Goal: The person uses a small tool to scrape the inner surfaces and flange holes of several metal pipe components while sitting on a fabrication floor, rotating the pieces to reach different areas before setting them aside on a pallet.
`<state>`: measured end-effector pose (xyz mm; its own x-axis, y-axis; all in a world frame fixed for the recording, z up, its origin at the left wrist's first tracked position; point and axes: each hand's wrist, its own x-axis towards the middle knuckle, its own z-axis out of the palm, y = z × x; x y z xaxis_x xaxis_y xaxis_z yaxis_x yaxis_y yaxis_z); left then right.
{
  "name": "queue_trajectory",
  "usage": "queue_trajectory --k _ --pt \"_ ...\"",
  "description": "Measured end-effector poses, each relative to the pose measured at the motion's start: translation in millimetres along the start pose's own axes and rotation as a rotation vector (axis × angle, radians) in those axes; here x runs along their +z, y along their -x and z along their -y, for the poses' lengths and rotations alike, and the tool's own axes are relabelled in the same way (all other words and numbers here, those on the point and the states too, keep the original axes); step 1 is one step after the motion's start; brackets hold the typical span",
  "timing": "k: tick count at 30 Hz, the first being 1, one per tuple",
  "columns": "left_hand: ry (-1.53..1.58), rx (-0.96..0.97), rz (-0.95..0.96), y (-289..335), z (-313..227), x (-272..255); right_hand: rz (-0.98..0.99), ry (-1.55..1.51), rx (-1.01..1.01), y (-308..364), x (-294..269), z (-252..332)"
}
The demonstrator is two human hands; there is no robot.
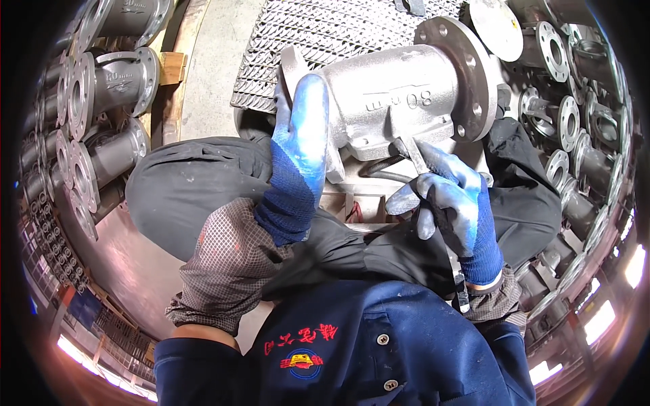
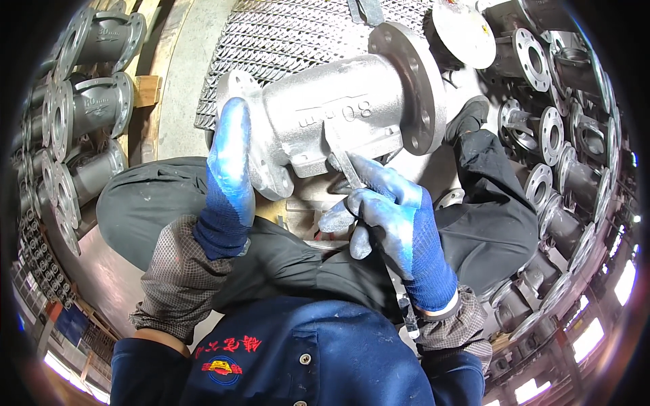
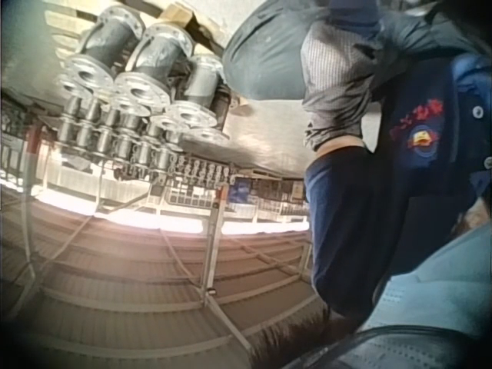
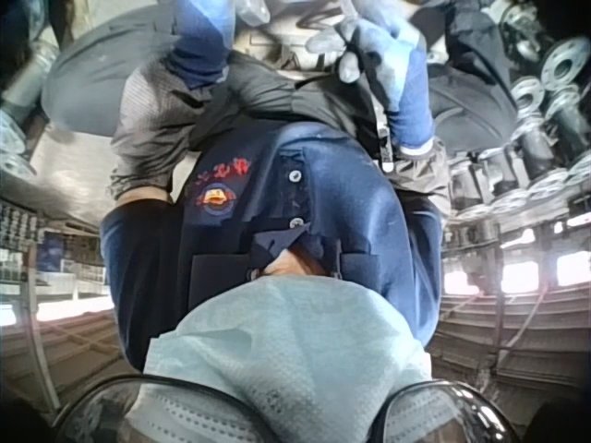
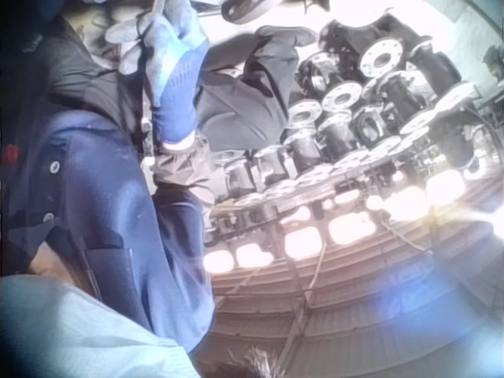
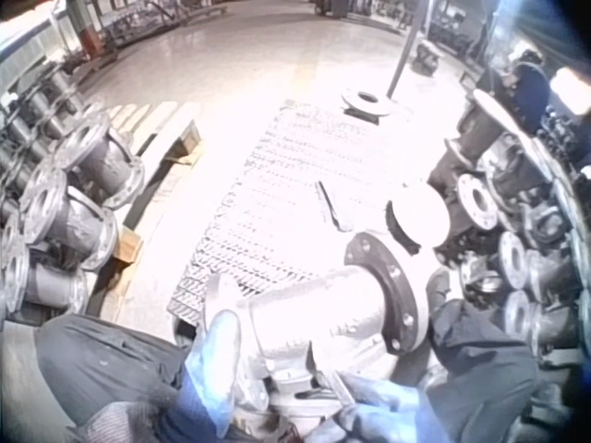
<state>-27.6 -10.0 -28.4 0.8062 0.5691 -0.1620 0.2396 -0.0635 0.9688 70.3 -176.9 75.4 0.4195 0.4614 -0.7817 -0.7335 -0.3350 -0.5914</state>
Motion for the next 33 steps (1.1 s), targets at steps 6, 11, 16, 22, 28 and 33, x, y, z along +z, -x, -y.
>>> queue_trajectory --k 6,11,16,22,28,33 --pt "0.921 -0.353 -0.114 -3 -10 4 0.031 0.047 -0.035 -3 -4 -4" --pt "0.639 -0.248 -0.065 -2 -8 1 0.032 0.048 -0.037 -4 -5 -6" --pt "0.890 -0.384 -0.158 -4 -15 5 0.016 0.060 -0.027 -4 -4 -4" --pt "0.716 -0.312 -0.098 -3 -4 2 0.041 0.072 -0.020 -4 -4 -1" --pt "0.592 -0.268 -0.092 -1 -8 1 0.005 0.069 -0.034 -5 -1 -2" --pt "0.574 -0.236 -0.078 -1 -4 0 -0.002 0.078 -0.035 -2 1 -2"
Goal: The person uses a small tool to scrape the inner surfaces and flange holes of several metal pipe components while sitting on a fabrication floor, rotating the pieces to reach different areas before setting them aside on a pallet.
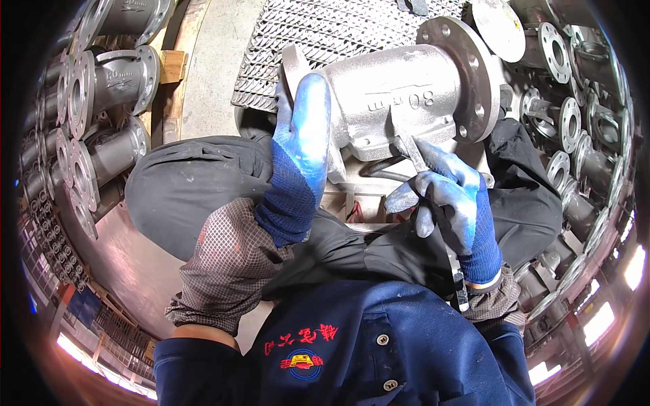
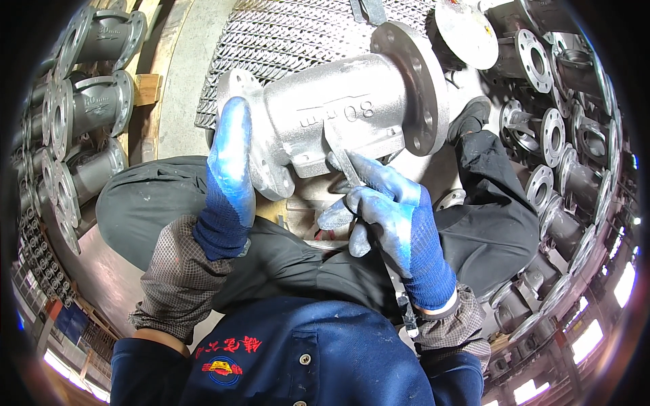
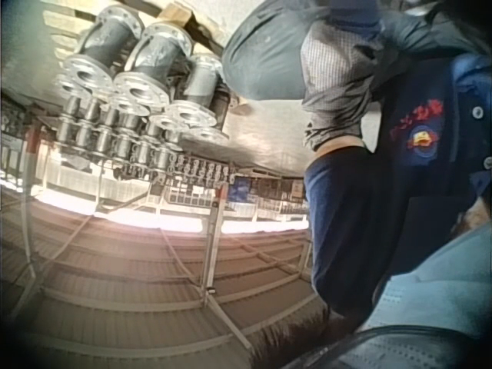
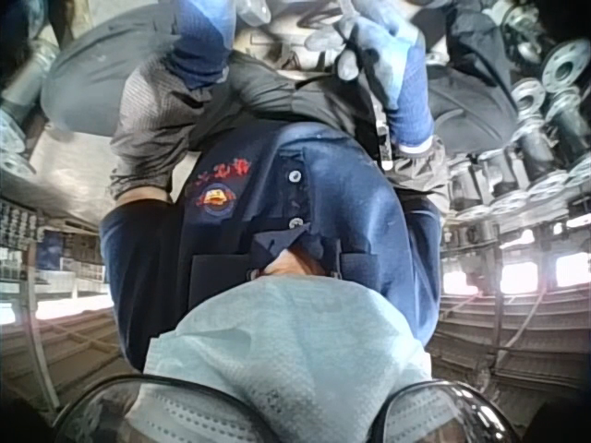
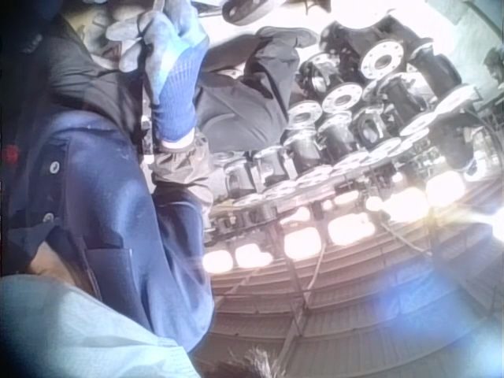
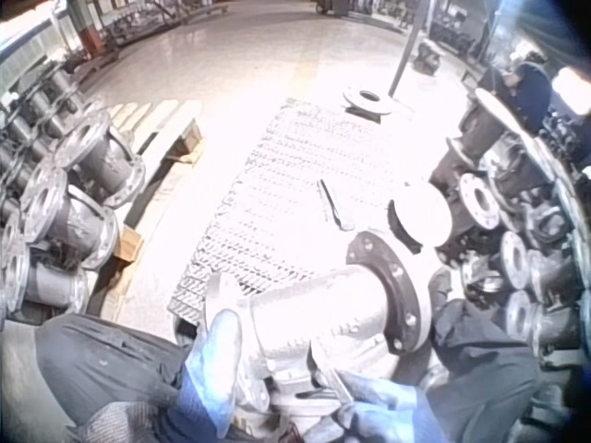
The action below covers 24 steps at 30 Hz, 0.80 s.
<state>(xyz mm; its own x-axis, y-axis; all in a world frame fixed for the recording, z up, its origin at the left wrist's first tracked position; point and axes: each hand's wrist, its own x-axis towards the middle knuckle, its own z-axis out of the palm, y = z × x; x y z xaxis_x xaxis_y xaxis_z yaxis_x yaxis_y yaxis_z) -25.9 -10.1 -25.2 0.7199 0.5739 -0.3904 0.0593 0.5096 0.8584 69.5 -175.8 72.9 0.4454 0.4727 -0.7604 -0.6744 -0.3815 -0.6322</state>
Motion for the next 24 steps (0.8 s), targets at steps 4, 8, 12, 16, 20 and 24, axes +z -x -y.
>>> queue_trajectory --k 4,8,12,16,20,24 --pt "-0.122 0.061 0.035 2.8 -3.1 2.9 0.001 -0.006 0.030 -2.3 -1.7 0.9" --pt "-0.671 0.261 0.094 1.6 -0.6 -1.7 -0.002 -0.010 0.023 -1.9 -0.3 0.9" --pt "-0.118 0.069 0.027 3.2 2.6 -2.5 -0.008 -0.018 0.026 -1.0 -0.2 -0.8" --pt "0.187 -0.118 -0.028 -1.8 3.3 2.2 -0.001 -0.011 0.009 2.3 -0.2 -1.1" --pt "0.246 -0.103 0.002 -0.4 1.5 0.9 -0.007 0.058 -0.045 1.7 0.6 -1.0" --pt "0.069 -0.007 0.010 1.9 1.0 0.5 -0.021 0.078 -0.031 -0.1 1.9 -1.1"
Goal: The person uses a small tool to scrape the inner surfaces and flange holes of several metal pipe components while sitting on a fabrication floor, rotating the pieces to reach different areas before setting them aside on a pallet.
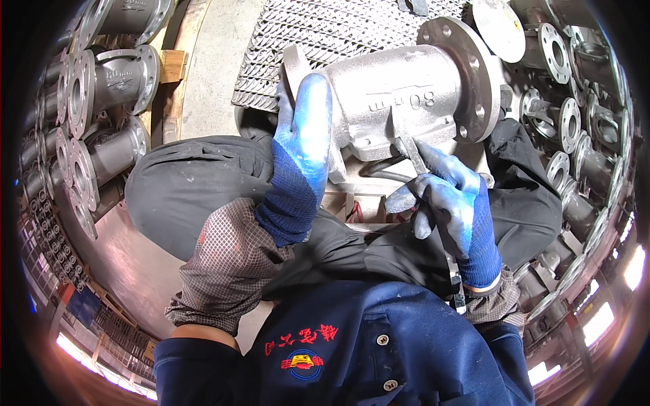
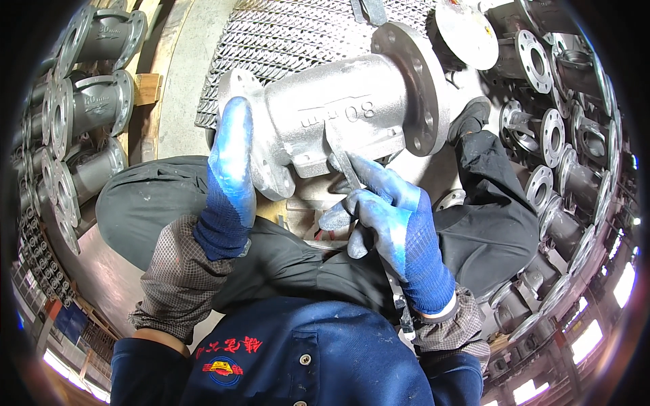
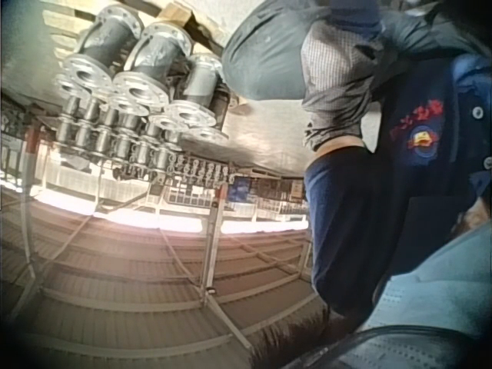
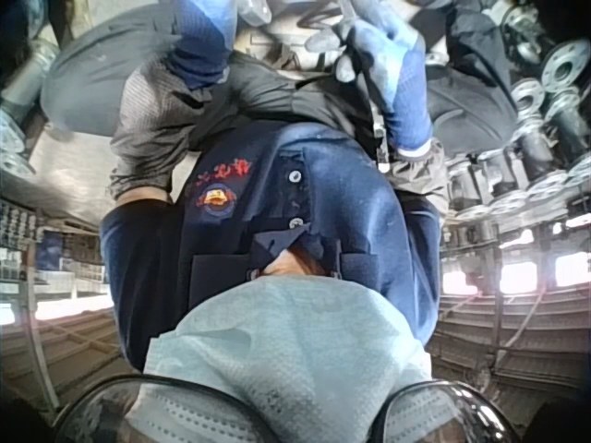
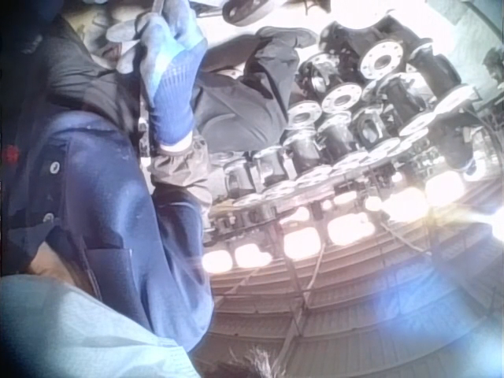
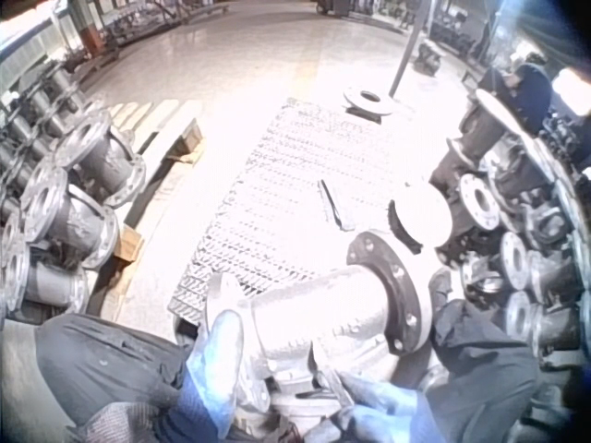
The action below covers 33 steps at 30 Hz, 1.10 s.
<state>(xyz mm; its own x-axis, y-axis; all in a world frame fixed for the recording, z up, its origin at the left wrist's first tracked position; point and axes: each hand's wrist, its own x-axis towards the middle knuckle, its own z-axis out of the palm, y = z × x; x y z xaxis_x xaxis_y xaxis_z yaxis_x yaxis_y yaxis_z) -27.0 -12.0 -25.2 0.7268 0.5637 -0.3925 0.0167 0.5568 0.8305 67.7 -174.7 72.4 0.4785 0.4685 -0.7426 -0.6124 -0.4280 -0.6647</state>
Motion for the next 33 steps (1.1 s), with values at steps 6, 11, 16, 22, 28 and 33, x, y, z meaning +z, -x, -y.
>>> queue_trajectory --k 6,11,16,22,28,33 --pt "-0.252 0.067 0.013 1 -1 1 -0.010 -0.007 0.044 2 -1 -1" --pt "0.165 -0.002 0.008 5 -4 3 -0.131 0.235 -0.283 6 -3 -20" --pt "0.043 -0.009 0.003 3 -5 3 -0.133 0.697 -0.572 0 -10 -25" --pt "0.098 -0.046 -0.024 2 -7 4 -0.213 0.764 -0.750 -8 -10 -31" --pt "-0.021 0.006 0.009 2 -6 4 -0.225 0.804 -0.693 -7 -8 -29" --pt "-0.098 0.011 0.007 4 -10 8 -0.219 0.861 -0.705 -6 -8 -28"
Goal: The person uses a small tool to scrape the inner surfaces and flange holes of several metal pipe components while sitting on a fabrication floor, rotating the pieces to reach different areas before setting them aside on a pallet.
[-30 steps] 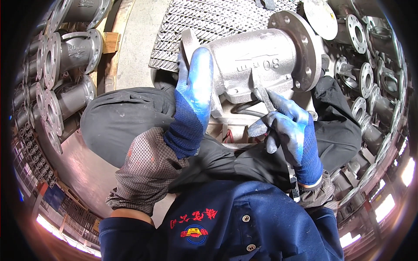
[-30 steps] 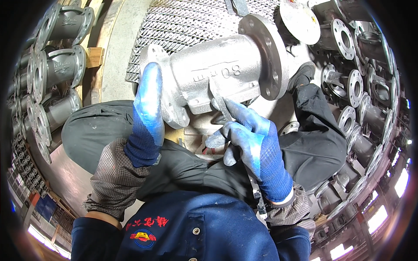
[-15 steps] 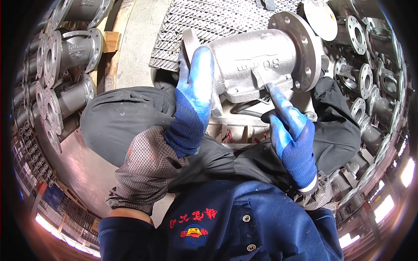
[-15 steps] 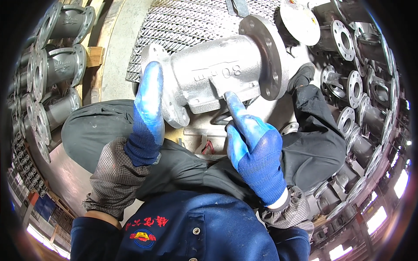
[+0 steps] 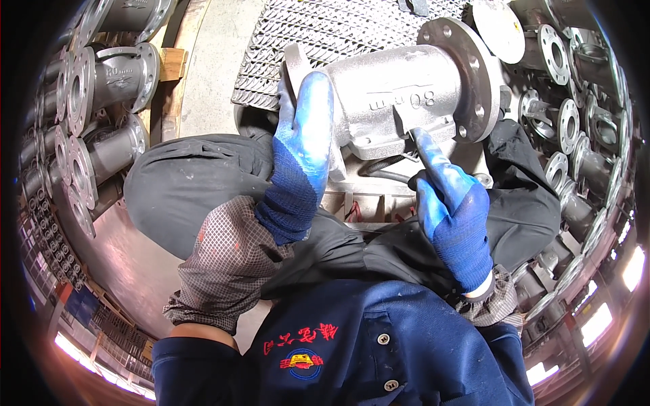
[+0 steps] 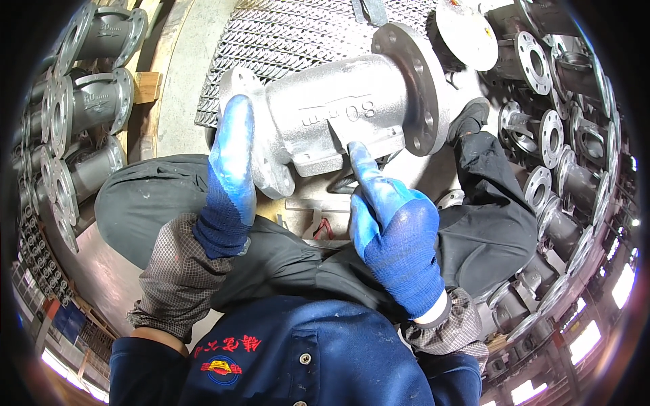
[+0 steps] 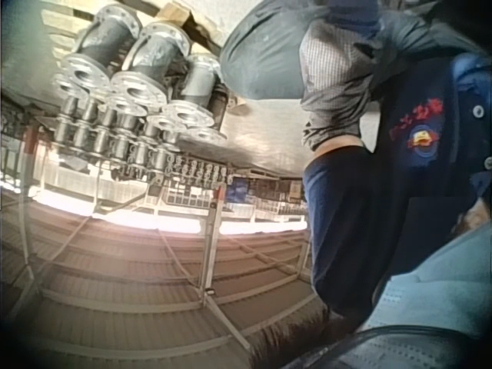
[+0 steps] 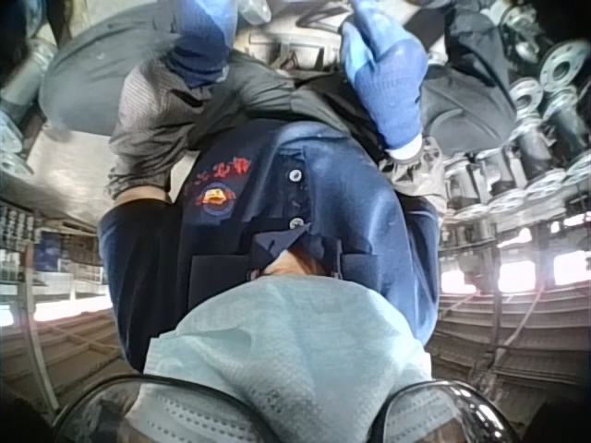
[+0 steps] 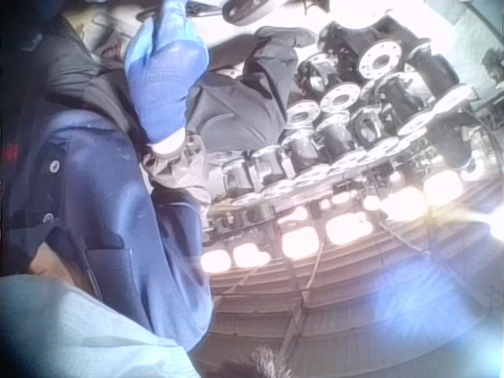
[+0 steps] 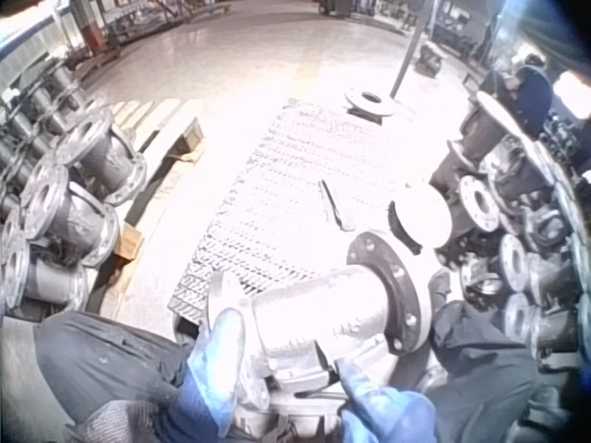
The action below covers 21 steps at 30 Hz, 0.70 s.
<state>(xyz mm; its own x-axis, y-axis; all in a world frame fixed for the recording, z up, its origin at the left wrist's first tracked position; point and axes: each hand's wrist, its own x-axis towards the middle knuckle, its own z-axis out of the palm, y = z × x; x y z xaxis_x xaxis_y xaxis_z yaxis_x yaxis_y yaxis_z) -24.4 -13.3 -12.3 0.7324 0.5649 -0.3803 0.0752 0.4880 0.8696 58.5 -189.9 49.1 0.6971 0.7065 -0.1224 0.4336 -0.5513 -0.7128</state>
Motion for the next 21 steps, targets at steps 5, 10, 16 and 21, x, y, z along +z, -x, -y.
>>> queue_trajectory --k 5,10,16,21 --pt "-0.152 0.091 -0.006 0 11 -8 0.022 -0.002 0.029 0 -1 2" --pt "-0.068 0.030 -0.026 -4 14 -8 0.012 0.016 0.013 0 -1 2" --pt "-0.218 0.103 0.064 1 -1 -2 0.023 0.034 0.013 -1 -2 2" --pt "0.440 -0.113 0.029 -11 31 -18 0.061 0.040 0.030 -2 -4 6"
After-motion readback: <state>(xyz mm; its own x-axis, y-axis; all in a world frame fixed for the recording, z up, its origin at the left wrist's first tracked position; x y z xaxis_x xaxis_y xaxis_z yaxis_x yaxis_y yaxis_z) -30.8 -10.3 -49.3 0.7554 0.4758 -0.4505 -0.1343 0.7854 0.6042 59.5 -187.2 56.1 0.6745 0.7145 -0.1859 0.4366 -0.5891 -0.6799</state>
